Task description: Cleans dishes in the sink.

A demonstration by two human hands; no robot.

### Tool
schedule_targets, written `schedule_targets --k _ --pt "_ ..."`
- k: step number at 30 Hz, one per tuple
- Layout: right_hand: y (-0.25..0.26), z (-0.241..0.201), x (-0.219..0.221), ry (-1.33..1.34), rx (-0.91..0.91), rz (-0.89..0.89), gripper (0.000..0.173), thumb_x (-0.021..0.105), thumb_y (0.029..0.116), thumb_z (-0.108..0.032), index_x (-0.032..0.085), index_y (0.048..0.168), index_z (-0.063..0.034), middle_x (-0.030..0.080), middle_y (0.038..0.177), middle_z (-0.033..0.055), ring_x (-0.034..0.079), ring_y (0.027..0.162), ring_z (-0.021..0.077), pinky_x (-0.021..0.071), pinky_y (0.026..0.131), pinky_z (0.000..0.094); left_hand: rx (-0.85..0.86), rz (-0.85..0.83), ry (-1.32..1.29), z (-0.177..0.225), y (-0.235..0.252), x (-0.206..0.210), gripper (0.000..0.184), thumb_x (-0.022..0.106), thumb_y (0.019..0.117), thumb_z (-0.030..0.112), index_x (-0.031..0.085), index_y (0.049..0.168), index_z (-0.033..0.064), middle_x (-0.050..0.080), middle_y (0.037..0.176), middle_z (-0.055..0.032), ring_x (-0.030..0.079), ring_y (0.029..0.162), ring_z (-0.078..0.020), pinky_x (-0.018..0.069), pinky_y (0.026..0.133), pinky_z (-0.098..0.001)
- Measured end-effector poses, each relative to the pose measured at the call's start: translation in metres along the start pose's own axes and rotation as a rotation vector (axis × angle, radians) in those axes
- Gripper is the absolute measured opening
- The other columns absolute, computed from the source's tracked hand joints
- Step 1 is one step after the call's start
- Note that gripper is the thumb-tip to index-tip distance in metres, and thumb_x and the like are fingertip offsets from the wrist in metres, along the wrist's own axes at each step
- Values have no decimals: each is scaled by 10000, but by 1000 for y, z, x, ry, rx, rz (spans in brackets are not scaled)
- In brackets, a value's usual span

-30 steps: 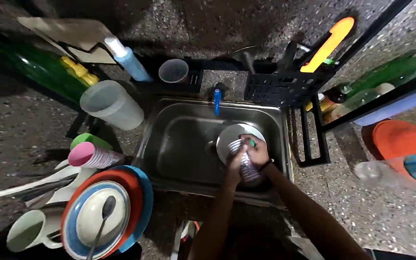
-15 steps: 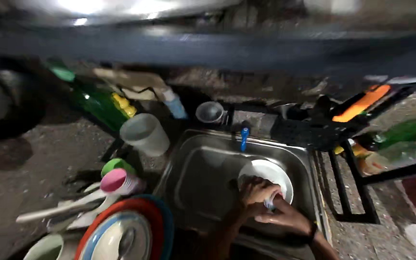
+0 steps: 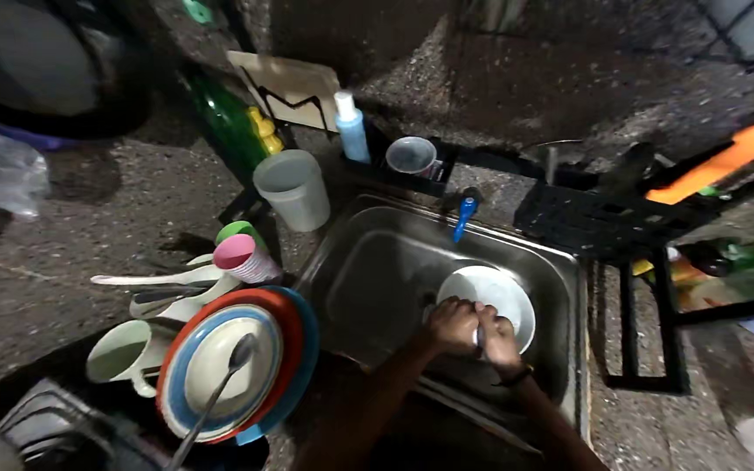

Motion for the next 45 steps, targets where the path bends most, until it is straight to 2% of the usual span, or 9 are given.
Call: schedule_targets --k 5,9,12,16,20,27,36,40,45 --pt "14 26 -24 -242 -671 227 467 501 1024 -250 658 663 0 649 626 65 638 600 88 560 595 277 -125 -202 -377 -27 15 -29 751 931 676 285 619 1320 57 700 1174 -176 672 1097 -323 535 951 -564" --pt "26 32 -47 -237 -132 307 393 462 1022 -197 684 784 23 619 657 31 598 609 76 538 619 315 -357 -327 -677 -39 13 -32 641 754 920 321 516 1448 48 620 1345 -212 608 1239 -308 465 1078 -523" --pt "34 31 -51 -269 92 276 364 504 1047 -216 683 817 2 630 698 65 593 644 149 507 659 419 -536 -461 -975 -21 23 -33 384 546 1041 361 665 1235 52 686 1129 -92 649 1009 -159 531 927 -400" --pt "34 35 -49 -354 171 78 297 531 1040 -224 709 973 4 697 845 143 671 786 258 535 766 514 -580 -309 -1359 -26 28 -35 319 424 1077 336 628 1119 94 678 917 -9 657 803 -90 578 752 -304" --pt "36 34 -53 -569 322 -131 456 680 972 -279 612 1345 -25 685 1194 249 674 1086 412 513 968 614 -714 134 -1110 -55 8 -69 367 643 1002 198 593 1324 28 680 1118 -121 658 956 -176 558 854 -378" --pt "39 42 -39 -778 308 -369 832 816 859 -343 444 1549 -65 360 1575 321 384 1447 481 371 1158 614 -801 503 -396 -145 -17 -115 661 896 784 206 602 1333 -16 664 1256 -225 635 1188 -341 504 1042 -528" --pt "36 47 -33 -831 215 -469 725 812 843 -293 538 1470 -52 440 1529 287 419 1430 438 368 1175 560 -914 284 -37 -162 -4 -123 749 821 863 341 487 1471 59 602 1347 -263 589 1243 -441 478 1014 -645" --pt "37 52 -38 -884 235 -481 723 804 845 -275 526 1478 -65 469 1502 277 437 1412 445 402 1143 588 -845 295 52 -167 2 -115 893 874 790 391 458 1495 33 504 1464 -271 493 1348 -451 429 1085 -627" --pt "33 47 -39 -917 167 -459 487 724 927 -256 631 1368 -71 662 1291 249 623 1216 452 478 1020 652 -696 358 171 -140 -37 -165 841 772 891 472 423 1545 74 410 1577 -217 457 1403 -417 404 1127 -604"
Point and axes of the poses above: each hand's wrist, its own y-axis towards the middle knuckle, its own x-axis out of the palm, z = x × y, the point moved 1 cm from there along y, towards the middle knuckle
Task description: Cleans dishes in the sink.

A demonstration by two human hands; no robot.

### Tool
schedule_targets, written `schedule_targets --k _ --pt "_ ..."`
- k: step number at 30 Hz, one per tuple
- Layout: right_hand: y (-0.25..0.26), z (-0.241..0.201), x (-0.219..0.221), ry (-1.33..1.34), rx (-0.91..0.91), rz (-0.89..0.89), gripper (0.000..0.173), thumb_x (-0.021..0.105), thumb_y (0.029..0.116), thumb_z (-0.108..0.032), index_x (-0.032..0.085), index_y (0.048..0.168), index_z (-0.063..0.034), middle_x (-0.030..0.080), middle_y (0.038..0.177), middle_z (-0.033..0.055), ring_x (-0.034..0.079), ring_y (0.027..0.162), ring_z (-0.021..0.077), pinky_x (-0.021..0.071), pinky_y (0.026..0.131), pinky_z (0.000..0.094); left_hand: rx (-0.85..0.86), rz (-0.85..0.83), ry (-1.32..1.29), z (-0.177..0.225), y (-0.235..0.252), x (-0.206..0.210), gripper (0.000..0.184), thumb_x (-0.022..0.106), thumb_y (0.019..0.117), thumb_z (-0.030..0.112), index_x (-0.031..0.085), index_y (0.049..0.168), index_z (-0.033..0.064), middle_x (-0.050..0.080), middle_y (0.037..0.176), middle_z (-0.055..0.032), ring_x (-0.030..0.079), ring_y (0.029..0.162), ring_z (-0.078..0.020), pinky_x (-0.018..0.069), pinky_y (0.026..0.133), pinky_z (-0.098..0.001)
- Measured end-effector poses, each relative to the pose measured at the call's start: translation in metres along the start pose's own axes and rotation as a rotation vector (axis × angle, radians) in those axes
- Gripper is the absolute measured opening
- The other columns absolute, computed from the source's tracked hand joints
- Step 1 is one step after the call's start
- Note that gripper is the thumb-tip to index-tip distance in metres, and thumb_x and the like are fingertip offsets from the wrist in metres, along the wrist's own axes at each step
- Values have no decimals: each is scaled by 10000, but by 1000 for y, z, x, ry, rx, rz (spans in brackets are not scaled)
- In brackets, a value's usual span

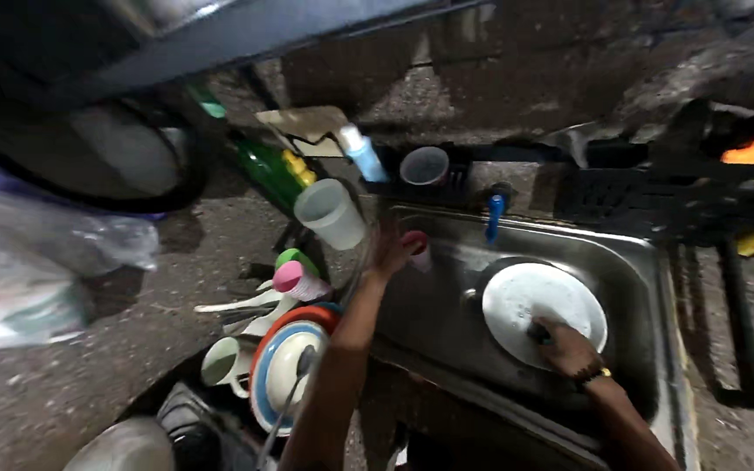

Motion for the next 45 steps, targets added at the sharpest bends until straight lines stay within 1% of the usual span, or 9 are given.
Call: schedule_targets --k 5,10,15,24,29,32,37,41,45 --pt "-3 -5 -10 -30 56 14 412 670 966 -281 646 1323 -77 697 1209 244 666 1134 452 506 957 653 -285 126 251 -32 -60 -108 392 711 947 349 710 1216 64 674 1252 -220 633 1167 -444 465 976 -686" --pt "-6 -12 -16 62 74 54 459 645 987 -279 590 1377 -43 642 1293 253 634 1191 438 499 995 624 -631 2 450 -71 -100 -124 533 680 956 442 662 1211 -26 655 1206 -324 620 1154 -523 463 919 -729" --pt "-7 -5 -21 91 111 58 492 649 986 -279 568 1412 -45 588 1377 259 595 1257 431 480 1042 606 -582 -41 419 -86 -103 -94 485 635 1000 343 615 1331 -12 610 1314 -326 550 1266 -524 321 1076 -747" --pt "-4 -1 -20 186 171 204 543 662 956 -204 532 1465 -67 494 1468 273 508 1353 430 465 1089 558 -357 154 252 -16 -131 -109 439 621 1010 283 612 1266 -73 620 1176 -398 594 1131 -593 440 908 -761" --pt "1 -5 -10 66 166 47 705 730 890 -170 457 1524 -25 427 1512 342 406 1409 527 415 1096 653 -159 45 -683 68 -148 -26 455 541 1064 146 427 1445 -76 642 1223 -198 720 963 -175 642 803 -369" --pt "-3 -10 -11 95 160 -42 578 688 927 -199 527 1459 -38 590 1375 286 559 1284 483 460 1030 665 -165 -118 -978 108 -147 56 442 523 1064 92 428 1449 -102 627 1279 -234 709 1041 -221 626 873 -398" --pt "-35 -32 -35 566 42 487 357 600 977 -315 674 1152 -12 724 1018 160 711 946 302 564 865 513 -221 -207 -1104 154 -145 139 363 457 1094 103 497 1383 -113 602 1298 -272 672 1110 -255 593 929 -402" --pt "-18 -48 -31 540 -305 620 309 587 949 -206 698 1083 49 695 1157 221 648 1145 337 501 1035 476 -13 -186 -1066 169 -155 147 241 461 1008 -35 636 1135 -141 682 1067 -176 638 1001 -104 519 951 -273" --pt "24 -20 -55 559 5 442 296 583 1014 -244 706 1170 -24 720 1111 199 684 1083 354 526 976 563 178 -186 -1015 159 -159 149 230 507 1032 28 680 1019 -124 715 942 -129 667 914 -54 538 900 -250"
Point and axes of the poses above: each hand's wrist, its own y-axis towards the middle knuckle, its own x-axis out of the palm, z = x × y, the point moved 1 cm from there along y, towards the middle knuckle
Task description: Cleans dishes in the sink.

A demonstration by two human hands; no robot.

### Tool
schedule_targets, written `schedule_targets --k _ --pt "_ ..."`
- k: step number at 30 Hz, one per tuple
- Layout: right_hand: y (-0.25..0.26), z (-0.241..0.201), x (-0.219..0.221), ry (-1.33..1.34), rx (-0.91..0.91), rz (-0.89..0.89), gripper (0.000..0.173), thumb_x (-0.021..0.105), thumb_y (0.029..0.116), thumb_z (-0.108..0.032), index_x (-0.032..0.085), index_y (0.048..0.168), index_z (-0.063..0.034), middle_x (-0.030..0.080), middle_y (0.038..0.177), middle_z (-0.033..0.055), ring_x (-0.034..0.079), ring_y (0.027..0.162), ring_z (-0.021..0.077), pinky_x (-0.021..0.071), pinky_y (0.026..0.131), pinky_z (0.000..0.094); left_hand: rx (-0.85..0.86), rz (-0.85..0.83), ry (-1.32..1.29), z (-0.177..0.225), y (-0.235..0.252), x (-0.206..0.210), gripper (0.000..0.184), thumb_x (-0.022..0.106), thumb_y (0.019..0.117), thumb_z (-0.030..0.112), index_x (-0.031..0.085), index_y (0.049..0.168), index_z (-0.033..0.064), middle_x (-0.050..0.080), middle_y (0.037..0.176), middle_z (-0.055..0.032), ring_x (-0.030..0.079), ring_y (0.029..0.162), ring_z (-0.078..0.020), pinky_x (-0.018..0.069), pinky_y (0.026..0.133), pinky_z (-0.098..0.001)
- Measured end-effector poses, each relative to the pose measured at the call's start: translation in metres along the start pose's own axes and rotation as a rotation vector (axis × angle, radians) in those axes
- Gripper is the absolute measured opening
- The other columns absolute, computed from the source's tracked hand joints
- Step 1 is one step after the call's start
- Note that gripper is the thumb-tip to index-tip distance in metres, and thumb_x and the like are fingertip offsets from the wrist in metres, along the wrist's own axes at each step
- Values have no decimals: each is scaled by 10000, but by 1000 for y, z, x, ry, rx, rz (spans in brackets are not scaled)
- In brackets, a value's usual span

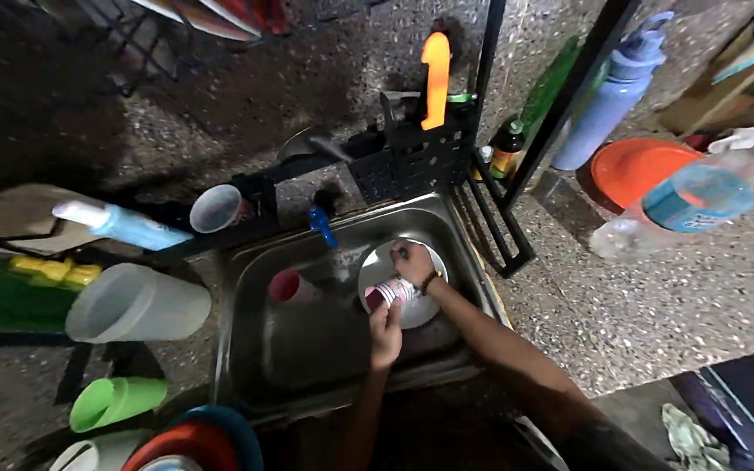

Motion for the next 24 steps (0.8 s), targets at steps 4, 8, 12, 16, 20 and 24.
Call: schedule_targets --k 4,8,12,16,20,24 --pt "-38 -32 28 -60 -173 -181 362 542 995 -338 711 1222 -114 742 1034 172 708 996 359 535 890 614 61 6 40 -17 -3 -11 174 518 926 -65 659 975 -154 697 881 -113 641 852 -7 531 847 -198" --pt "-21 -12 13 176 -91 -315 338 556 1035 -302 712 1230 -74 722 1120 175 681 1061 303 518 963 551 108 -29 -21 -18 3 -21 187 545 978 3 686 1006 -116 728 893 -65 674 859 0 566 854 -218" --pt "-12 14 -12 532 -27 -564 364 485 1083 -242 605 1354 -30 619 1358 113 585 1212 144 463 1062 365 -13 98 -228 -26 25 -36 185 536 1015 76 673 1034 -47 727 908 -34 699 851 -81 602 834 -318" --pt "-60 -22 11 318 -251 -182 437 552 1043 -221 541 1465 -107 594 1437 143 626 1252 231 514 1067 446 -124 265 -379 -11 54 -20 339 429 1108 206 559 1298 -42 673 1096 -115 663 962 -132 578 874 -339" --pt "-75 -39 16 34 -454 -1 500 564 989 -150 555 1487 -117 454 1586 174 338 1528 330 286 1266 473 -397 150 -587 9 43 6 430 225 1127 334 495 1324 65 642 1073 -65 636 904 -102 567 772 -299" --pt "-39 -41 -7 49 -429 -153 413 548 1023 -149 609 1428 -94 537 1521 149 391 1494 317 251 1267 482 -400 84 -665 11 22 29 525 128 1111 458 532 1230 145 680 946 -20 665 818 -96 590 689 -317"
Point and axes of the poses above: each hand's wrist, its own y-axis towards the middle knuckle, its own x-axis out of the palm, z = x × y, the point moved 1 cm from there along y, towards the middle knuckle
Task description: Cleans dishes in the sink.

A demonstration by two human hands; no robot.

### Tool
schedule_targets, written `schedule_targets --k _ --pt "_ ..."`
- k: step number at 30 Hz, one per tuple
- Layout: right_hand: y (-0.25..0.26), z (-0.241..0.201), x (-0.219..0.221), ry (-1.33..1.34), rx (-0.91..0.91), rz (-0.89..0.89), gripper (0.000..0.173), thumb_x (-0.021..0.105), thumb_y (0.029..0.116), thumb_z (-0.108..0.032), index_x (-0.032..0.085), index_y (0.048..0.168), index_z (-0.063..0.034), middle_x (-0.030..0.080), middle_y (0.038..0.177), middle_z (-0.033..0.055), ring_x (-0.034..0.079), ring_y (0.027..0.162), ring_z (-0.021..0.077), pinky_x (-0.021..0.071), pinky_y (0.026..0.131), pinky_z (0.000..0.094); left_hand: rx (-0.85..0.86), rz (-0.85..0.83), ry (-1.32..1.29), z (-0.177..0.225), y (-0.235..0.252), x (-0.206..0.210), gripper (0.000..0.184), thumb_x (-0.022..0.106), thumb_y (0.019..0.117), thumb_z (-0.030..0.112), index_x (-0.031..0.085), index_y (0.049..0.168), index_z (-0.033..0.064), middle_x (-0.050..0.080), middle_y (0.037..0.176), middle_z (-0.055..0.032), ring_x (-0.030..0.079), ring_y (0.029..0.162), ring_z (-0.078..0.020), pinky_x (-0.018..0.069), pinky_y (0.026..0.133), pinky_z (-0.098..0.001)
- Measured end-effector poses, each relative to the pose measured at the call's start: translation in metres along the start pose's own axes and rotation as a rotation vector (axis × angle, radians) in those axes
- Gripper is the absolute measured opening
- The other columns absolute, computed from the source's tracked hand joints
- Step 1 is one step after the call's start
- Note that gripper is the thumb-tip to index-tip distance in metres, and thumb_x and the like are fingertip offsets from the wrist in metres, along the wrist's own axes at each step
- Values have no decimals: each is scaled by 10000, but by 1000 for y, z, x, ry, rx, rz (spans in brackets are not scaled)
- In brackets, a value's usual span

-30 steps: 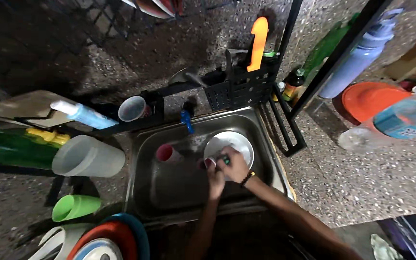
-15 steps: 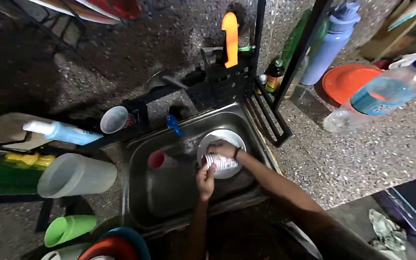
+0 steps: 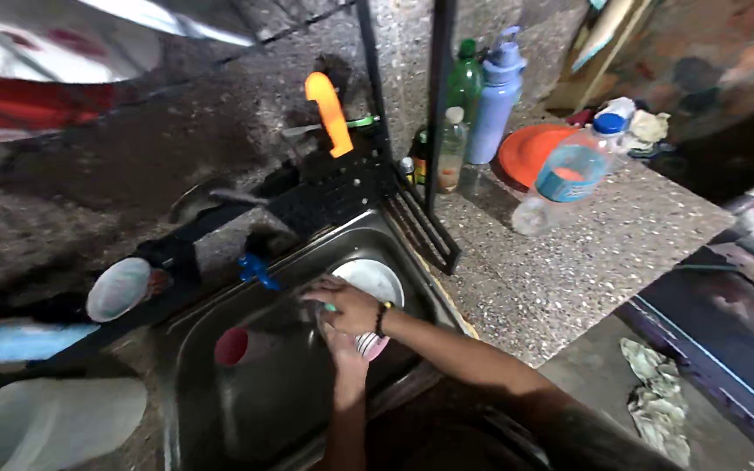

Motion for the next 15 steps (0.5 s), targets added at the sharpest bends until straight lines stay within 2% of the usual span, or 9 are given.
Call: schedule_targets --k 1,3,6,7,9,11,13,14,15 --pt "8 5 -7 66 30 33 365 526 1039 -146 633 1378 -63 600 1440 157 506 1402 293 359 1211 467 40 -66 -78 -5 5 1 531 159 1097 513 560 1185 177 699 910 23 687 809 -72 611 687 -314" --pt "14 8 -13 184 107 93 337 491 1059 -147 633 1339 -25 672 1293 203 639 1221 312 479 1077 498 104 -145 -141 -4 7 1 494 214 1103 501 540 1279 175 703 1011 23 697 921 -82 623 786 -346" --pt "4 -2 1 194 167 68 398 473 1077 -170 569 1450 -70 637 1376 198 614 1278 328 460 1118 519 199 -22 -89 10 10 -1 415 235 1113 404 536 1236 146 672 959 29 670 858 -58 601 731 -298" --pt "-4 -7 10 140 182 38 418 486 1069 -185 557 1471 -96 635 1384 192 617 1275 339 467 1106 545 236 -18 -116 15 13 -8 434 219 1116 395 517 1284 127 656 1014 15 651 908 -63 582 783 -302" --pt "-23 -14 26 10 195 -26 464 538 1032 -196 540 1488 -111 631 1386 197 622 1259 367 488 1057 587 287 -41 -201 20 23 -24 426 209 1111 401 535 1197 140 662 947 59 660 854 -14 585 744 -242" --pt "-35 -19 35 -39 175 -48 553 573 1005 -185 466 1536 -76 484 1556 188 483 1429 345 409 1163 537 270 -142 -221 17 29 -40 458 196 1111 433 552 1178 152 672 937 71 664 847 2 586 734 -214" --pt "-30 -10 32 86 129 17 593 564 1025 -186 394 1582 -72 353 1645 184 393 1497 330 355 1216 510 176 -203 -149 17 24 -39 505 180 1094 477 562 1213 170 684 988 60 666 899 -22 585 767 -249" --pt "-24 -4 27 189 116 83 547 550 1041 -201 437 1560 -69 405 1616 180 439 1467 319 374 1204 505 147 -200 -52 20 13 -35 527 165 1099 499 561 1246 184 695 1005 59 676 910 -29 600 761 -264" --pt "-18 1 20 272 117 174 455 548 1045 -212 547 1470 -47 556 1485 187 562 1349 303 446 1141 496 108 -191 13 23 3 -30 550 150 1097 528 578 1233 211 717 982 70 698 888 -30 621 729 -274"
Point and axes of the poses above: each hand's wrist, its own y-axis towards the middle knuckle, its own x-axis out of the palm, z = x × y, the point moved 1 cm from there along y, towards the middle knuckle
